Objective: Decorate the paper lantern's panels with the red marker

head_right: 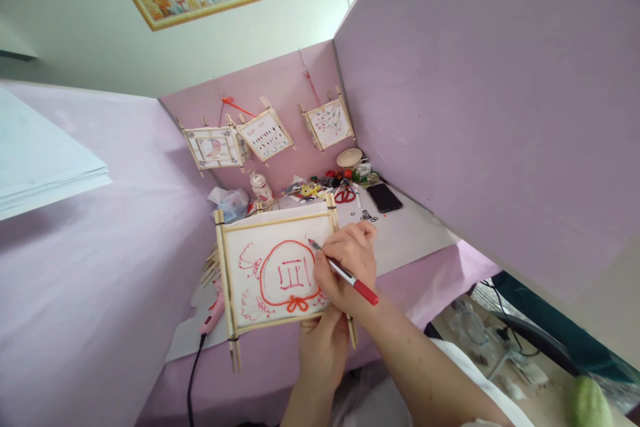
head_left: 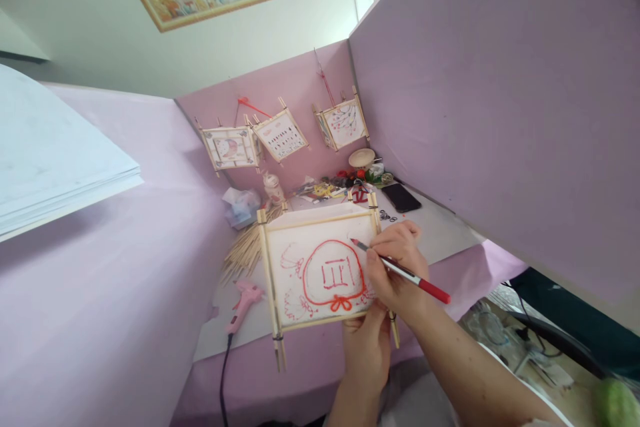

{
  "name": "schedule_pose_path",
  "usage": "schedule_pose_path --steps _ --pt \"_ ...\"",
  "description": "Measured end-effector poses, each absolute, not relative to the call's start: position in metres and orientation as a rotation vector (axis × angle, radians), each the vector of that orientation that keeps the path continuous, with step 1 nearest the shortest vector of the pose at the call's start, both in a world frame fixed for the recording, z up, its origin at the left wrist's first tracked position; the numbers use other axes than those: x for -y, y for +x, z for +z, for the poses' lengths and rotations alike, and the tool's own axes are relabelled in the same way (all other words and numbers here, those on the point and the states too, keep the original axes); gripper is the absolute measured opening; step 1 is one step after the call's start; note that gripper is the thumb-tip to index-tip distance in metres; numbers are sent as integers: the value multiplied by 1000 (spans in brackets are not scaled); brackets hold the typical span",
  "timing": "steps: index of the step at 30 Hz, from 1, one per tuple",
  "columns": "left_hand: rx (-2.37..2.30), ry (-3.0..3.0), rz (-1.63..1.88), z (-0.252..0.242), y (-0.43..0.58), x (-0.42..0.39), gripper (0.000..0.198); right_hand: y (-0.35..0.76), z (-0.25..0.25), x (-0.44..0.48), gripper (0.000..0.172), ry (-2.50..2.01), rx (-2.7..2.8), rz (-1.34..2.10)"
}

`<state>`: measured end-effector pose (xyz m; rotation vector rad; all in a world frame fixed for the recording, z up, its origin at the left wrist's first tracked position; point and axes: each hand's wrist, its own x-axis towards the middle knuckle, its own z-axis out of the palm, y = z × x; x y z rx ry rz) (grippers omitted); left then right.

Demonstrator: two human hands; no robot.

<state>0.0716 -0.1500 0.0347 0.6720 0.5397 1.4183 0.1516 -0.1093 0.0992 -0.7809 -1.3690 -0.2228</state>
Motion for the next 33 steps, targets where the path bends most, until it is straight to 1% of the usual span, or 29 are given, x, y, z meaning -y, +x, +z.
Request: schedule_pose_path --steps 6,15,23,27,30,33 --pt "-538 674 1416 34 71 149 30 151 97 106 16 -727 1370 -268" --pt "-551 622 1430 34 72 149 32 151 92 108 18 -857 1267 -377" --pt "-553 623 1434 31 72 150 36 153 92 111 16 -841 1289 -360" --pt "-550 626 1438 32 72 150 35 154 98 111 14 -754 1404 -322" --pt "-544 632 1444 32 72 149 35 153 100 110 17 -689 1428 -330" --pt "-542 637 1446 31 72 150 31 152 98 109 18 -714 1426 -352"
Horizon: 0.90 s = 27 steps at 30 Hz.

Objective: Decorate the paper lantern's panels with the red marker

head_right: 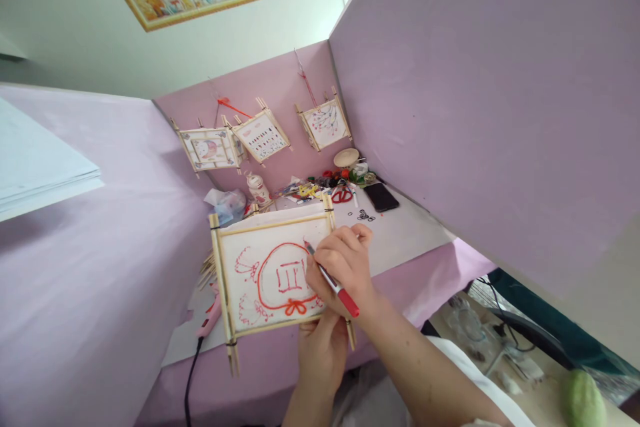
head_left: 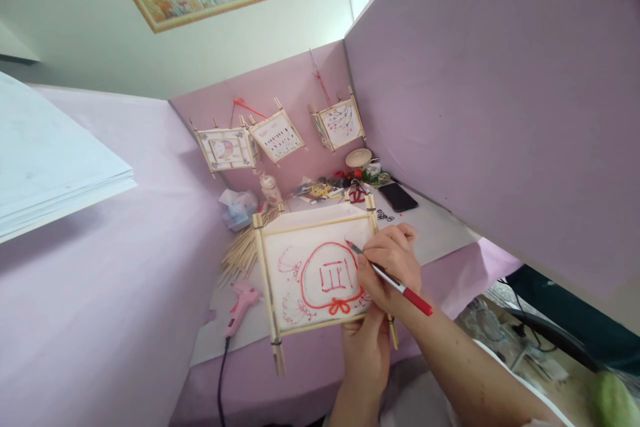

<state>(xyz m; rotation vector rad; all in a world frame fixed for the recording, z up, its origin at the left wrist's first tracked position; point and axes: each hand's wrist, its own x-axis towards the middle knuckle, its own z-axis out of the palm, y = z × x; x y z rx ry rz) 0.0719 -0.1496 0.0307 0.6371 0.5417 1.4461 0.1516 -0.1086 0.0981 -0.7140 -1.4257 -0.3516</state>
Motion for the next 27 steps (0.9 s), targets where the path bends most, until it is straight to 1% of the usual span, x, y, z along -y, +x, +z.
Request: schedule_pose_path --steps 6,11,18,22,27 --pt "-567 619 1430 30 72 150 30 151 92 109 18 -856 1294 -412" --pt "-581 615 1425 30 72 149 31 152 90 110 17 -856 1241 -416" --pt "-578 635 1427 32 71 151 32 153 97 113 14 -772 1395 -315" --pt "-577 634 1425 34 72 151 33 152 98 110 16 -697 1404 -339" --pt "-579 630 1418 33 72 151 33 152 95 108 17 -778 1399 -399"
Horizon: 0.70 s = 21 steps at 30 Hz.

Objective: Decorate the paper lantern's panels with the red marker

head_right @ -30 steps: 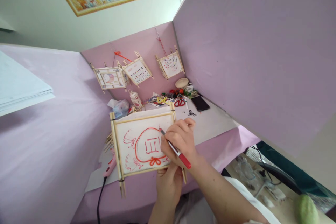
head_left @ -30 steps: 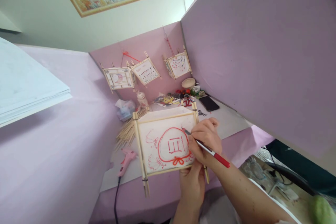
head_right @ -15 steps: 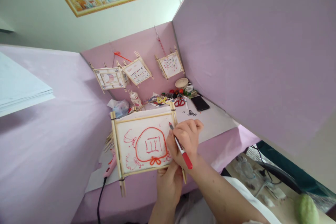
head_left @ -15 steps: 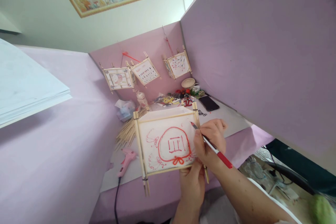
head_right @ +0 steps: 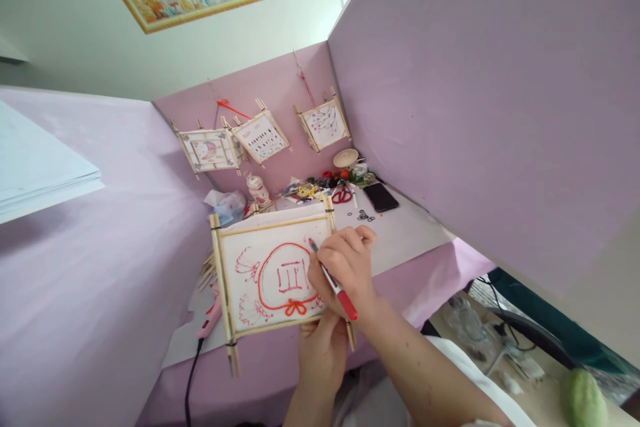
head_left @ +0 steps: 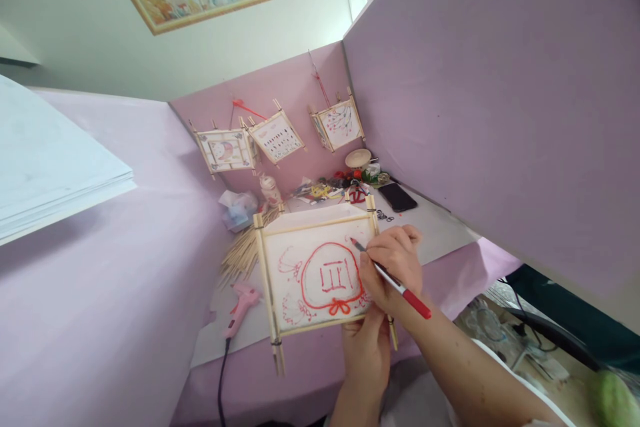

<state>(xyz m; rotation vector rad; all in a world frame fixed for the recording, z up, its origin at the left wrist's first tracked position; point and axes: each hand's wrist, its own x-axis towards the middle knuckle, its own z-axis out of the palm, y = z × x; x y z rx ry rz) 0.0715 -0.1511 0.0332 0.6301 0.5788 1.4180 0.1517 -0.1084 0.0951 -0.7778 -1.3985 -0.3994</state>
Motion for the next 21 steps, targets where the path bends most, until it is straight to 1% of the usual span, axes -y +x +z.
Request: schedule_pose_path --steps 4,8,11,16,21 --pt "-569 626 1416 33 71 151 33 151 92 109 18 -864 1265 -411" --pt "-572 640 1430 32 71 152 31 151 90 110 18 -861 1260 -386" --pt "-595 654 1443 33 70 150 30 153 90 112 15 -860 1247 -288" --pt "-593 643 1469 39 68 144 27 152 96 118 9 -707 1086 -47" --pt "-592 596 1465 37 69 144 33 143 99 121 10 -696 1121 27"
